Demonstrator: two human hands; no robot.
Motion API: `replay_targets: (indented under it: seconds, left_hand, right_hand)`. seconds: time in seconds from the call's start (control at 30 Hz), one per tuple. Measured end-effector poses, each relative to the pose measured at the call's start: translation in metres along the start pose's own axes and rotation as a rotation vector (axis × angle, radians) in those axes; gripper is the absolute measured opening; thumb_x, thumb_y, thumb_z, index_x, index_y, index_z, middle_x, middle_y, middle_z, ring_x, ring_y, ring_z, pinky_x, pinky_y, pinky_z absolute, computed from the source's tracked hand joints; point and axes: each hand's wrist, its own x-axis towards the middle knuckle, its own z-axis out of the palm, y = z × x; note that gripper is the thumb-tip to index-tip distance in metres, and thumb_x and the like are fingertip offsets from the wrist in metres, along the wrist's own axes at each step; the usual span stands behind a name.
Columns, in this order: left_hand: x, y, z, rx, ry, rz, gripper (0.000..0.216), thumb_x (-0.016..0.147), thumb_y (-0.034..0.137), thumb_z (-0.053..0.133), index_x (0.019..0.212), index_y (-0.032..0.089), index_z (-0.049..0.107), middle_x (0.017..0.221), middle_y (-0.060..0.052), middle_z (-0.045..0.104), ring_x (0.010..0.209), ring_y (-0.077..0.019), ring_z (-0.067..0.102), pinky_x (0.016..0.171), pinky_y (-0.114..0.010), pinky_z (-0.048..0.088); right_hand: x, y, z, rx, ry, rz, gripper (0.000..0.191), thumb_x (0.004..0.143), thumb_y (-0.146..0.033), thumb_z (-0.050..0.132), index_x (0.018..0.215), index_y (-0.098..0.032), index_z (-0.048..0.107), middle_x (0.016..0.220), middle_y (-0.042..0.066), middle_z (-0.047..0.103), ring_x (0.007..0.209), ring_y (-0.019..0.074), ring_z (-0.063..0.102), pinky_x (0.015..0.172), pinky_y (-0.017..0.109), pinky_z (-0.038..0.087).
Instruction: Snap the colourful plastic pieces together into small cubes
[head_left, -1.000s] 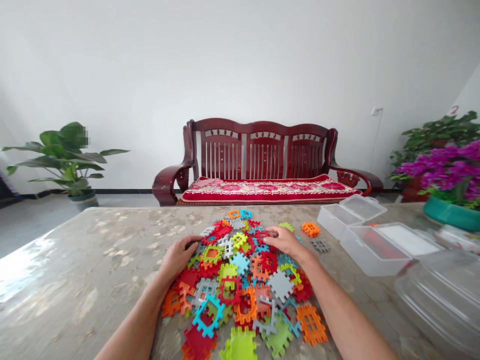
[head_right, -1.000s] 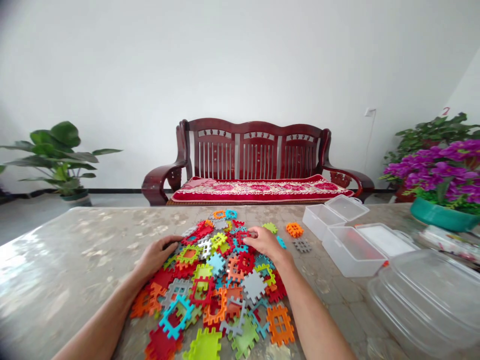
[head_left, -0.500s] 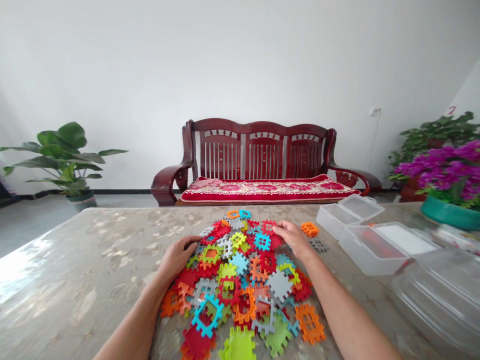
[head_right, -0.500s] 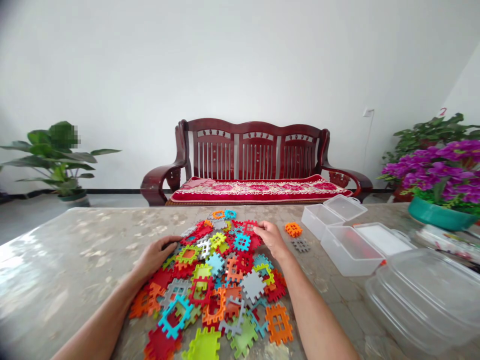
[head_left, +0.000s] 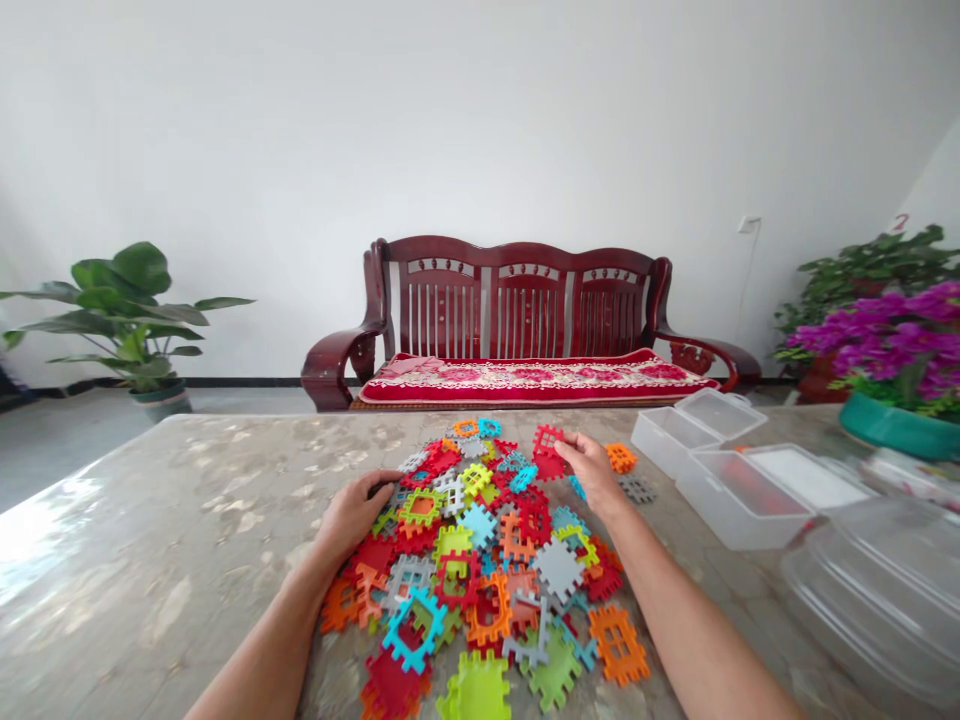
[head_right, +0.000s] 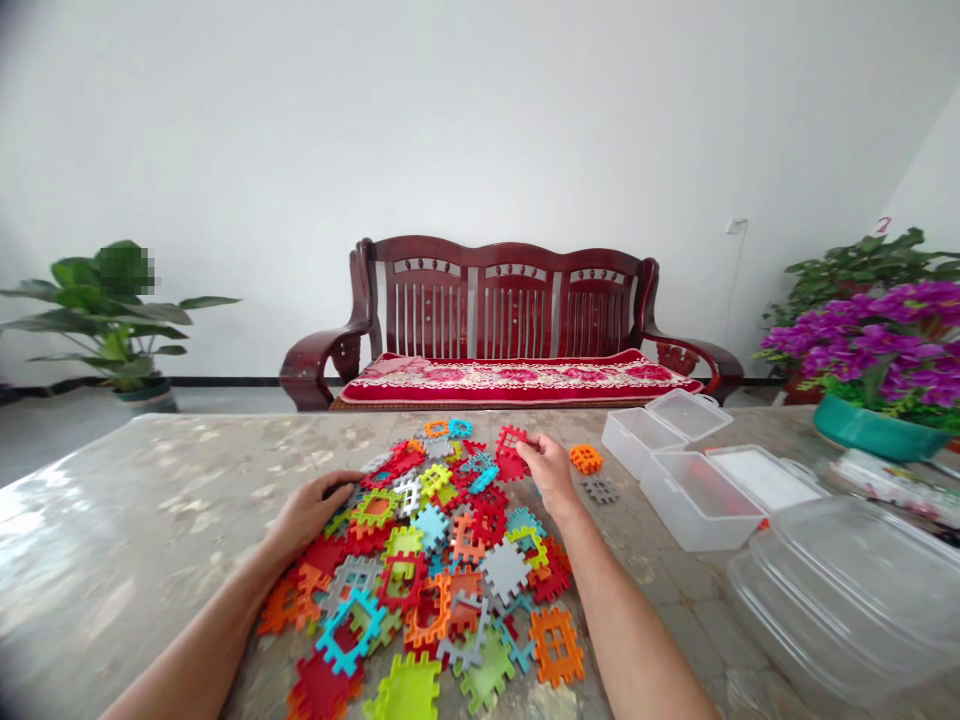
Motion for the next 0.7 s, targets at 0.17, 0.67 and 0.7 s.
replay_targets:
  seconds: [0.17, 0.67, 0.7]
  left_hand:
    - [0.001, -0.002, 0.000, 0.003, -0.005, -0.008, 0.038, 0.078, 0.040, 0.047, 0.104, 0.023, 0.070, 0.104, -0.001, 0.073, 0.098, -0.0218, 0.064, 0.091, -0.031, 0.046]
    - [-0.001, 0.002, -0.001, 0.002, 0.004, 0.006, 0.037, 0.078, 0.039, 0.046, 0.102, 0.024, 0.071, 0.102, 0.000, 0.073, 0.096, -0.0211, 0.065, 0.088, -0.030, 0.047]
    - [-0.001, 0.002, -0.001, 0.003, 0.004, 0.003, 0.037, 0.078, 0.039, 0.046, 0.102, 0.025, 0.071, 0.101, 0.000, 0.073, 0.095, -0.0212, 0.065, 0.088, -0.030, 0.047]
  right_hand:
    - [-0.001, 0.003, -0.004, -0.123, -0.047, -0.020, 0.031, 0.063, -0.040, 0.067, 0.085, -0.017, 0.063, 0.077, 0.003, 0.071, 0.070, 0.0193, 0.065, 0.069, 0.031, 0.052]
    - [-0.009, -0.005, 0.003, -0.812, -0.174, -0.357, 0.036, 0.068, -0.011, 0.055, 0.099, -0.023, 0.070, 0.103, 0.004, 0.065, 0.092, 0.0181, 0.060, 0.086, 0.031, 0.047]
    - [-0.010, -0.007, 0.003, -0.812, -0.237, -0.386, 0.038, 0.066, -0.007, 0.053, 0.094, -0.023, 0.071, 0.100, 0.004, 0.065, 0.093, 0.0181, 0.060, 0.087, 0.031, 0.046]
